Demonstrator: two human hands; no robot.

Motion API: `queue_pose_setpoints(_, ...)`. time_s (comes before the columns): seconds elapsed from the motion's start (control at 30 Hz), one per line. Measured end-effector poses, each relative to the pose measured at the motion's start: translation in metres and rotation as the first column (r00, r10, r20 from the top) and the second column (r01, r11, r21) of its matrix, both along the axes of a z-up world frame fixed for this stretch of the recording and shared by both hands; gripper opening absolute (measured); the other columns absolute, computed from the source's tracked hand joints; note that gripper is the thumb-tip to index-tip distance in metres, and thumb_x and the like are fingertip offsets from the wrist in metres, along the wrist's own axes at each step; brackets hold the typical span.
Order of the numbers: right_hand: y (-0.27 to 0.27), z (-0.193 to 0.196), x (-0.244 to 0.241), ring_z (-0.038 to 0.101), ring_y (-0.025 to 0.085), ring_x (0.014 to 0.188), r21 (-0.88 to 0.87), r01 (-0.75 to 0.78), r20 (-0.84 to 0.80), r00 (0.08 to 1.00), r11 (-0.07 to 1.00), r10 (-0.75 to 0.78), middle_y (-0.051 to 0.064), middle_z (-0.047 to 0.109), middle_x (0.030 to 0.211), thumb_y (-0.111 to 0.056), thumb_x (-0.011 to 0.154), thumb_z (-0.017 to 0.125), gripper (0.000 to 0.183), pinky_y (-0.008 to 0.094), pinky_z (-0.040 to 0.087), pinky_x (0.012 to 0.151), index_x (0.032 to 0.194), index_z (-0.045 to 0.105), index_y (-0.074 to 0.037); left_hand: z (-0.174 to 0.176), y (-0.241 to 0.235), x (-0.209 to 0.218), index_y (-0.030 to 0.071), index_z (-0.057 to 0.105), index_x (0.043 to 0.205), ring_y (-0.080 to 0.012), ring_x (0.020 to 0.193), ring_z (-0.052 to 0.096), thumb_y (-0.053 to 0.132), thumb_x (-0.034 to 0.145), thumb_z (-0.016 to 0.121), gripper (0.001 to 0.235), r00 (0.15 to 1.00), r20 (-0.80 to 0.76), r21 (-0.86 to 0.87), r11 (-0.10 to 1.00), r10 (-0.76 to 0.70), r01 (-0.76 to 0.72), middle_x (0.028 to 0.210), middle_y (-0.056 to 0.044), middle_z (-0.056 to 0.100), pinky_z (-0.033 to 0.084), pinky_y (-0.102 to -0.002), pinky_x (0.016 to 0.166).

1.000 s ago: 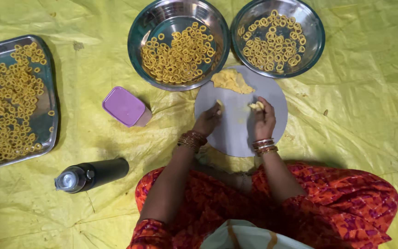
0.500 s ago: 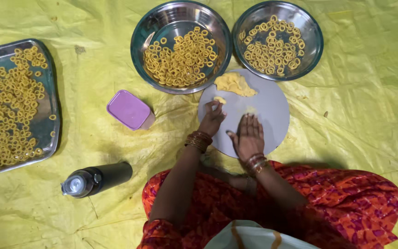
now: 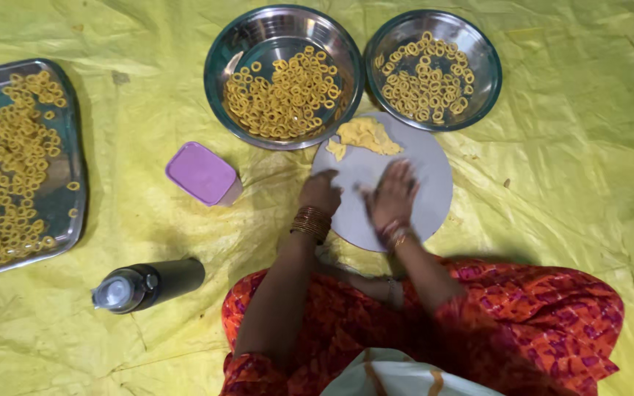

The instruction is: The person sits on a yellow tarp and rolls small pieces of yellow dough into thin ropes on a grey board. They then join the ends to form rings and place them into metal bowls. The process is repeated continuously.

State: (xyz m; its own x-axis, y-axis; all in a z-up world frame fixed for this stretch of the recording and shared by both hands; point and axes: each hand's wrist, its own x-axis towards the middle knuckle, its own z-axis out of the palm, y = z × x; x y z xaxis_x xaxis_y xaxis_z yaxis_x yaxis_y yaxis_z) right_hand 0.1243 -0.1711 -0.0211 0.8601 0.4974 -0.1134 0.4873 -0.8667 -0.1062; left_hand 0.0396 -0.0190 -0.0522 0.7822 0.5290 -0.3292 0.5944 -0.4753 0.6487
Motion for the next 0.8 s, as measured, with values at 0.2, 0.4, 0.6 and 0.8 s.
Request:
queue_pose_setpoints(0.2,-0.030,-0.003,-0.061,-0.004,0.035,0.157,-0.020,-0.125,-0.084,0.989,0.992,0.123,0.023,-0.003,0.169,-0.076,0.096,0.027,0.106,0.055,0.002,0.125,0.159,-0.002,0.003,0.016,-0.005,-0.001,0.007,0.041,0.147,-0.0286,0.147,0.037,0.039,0.062,0.095,0.105,0.962,-0.221,0.295,0.930,-0.158,0.220,0.160,-0.011,0.035,0.040,-0.037,0.115)
queue_pose_setpoints(0.4,0.004,0.001,0.048,-0.010,0.044,0.157,0.051,0.079,-0.003,0.997,0.996,-0.079,0.026,-0.009,0.170,-0.068,0.099,0.037,0.102,0.066,-0.006,0.120,0.163,-0.003,0.002,-0.004,0.000,0.000,0.002,0.031,0.155,-0.0339,0.151,0.028,0.043,0.060,0.097,0.122,0.933,-0.268,0.265,0.912,-0.240,0.311,0.165,-0.016,0.027,0.035,-0.039,0.119)
queue_pose_setpoints(0.6,0.014,0.017,0.061,-0.007,0.042,0.157,0.061,0.094,0.028,0.995,0.994,-0.096,0.025,-0.007,0.170,-0.074,0.095,0.040,0.110,0.067,-0.005,0.121,0.162,-0.001,0.003,-0.008,0.002,0.006,0.002,0.023,0.157,-0.0330,0.152,0.025,0.040,0.061,0.097,0.127,0.927,-0.301,0.202,0.935,-0.225,0.292,0.165,-0.016,0.022,0.034,-0.041,0.118)
queue_pose_setpoints(0.8,-0.015,0.019,-0.064,0.005,0.036,0.157,-0.238,-0.191,-0.055,0.982,0.952,0.183,0.024,0.006,0.171,-0.072,0.088,0.051,0.115,0.057,0.010,0.124,0.161,0.005,0.004,-0.020,-0.003,0.007,-0.001,0.027,0.156,-0.0343,0.152,0.029,0.041,0.067,0.092,0.118,0.942,-0.259,0.276,0.918,-0.215,0.285,0.165,-0.018,0.027,0.034,-0.040,0.120)
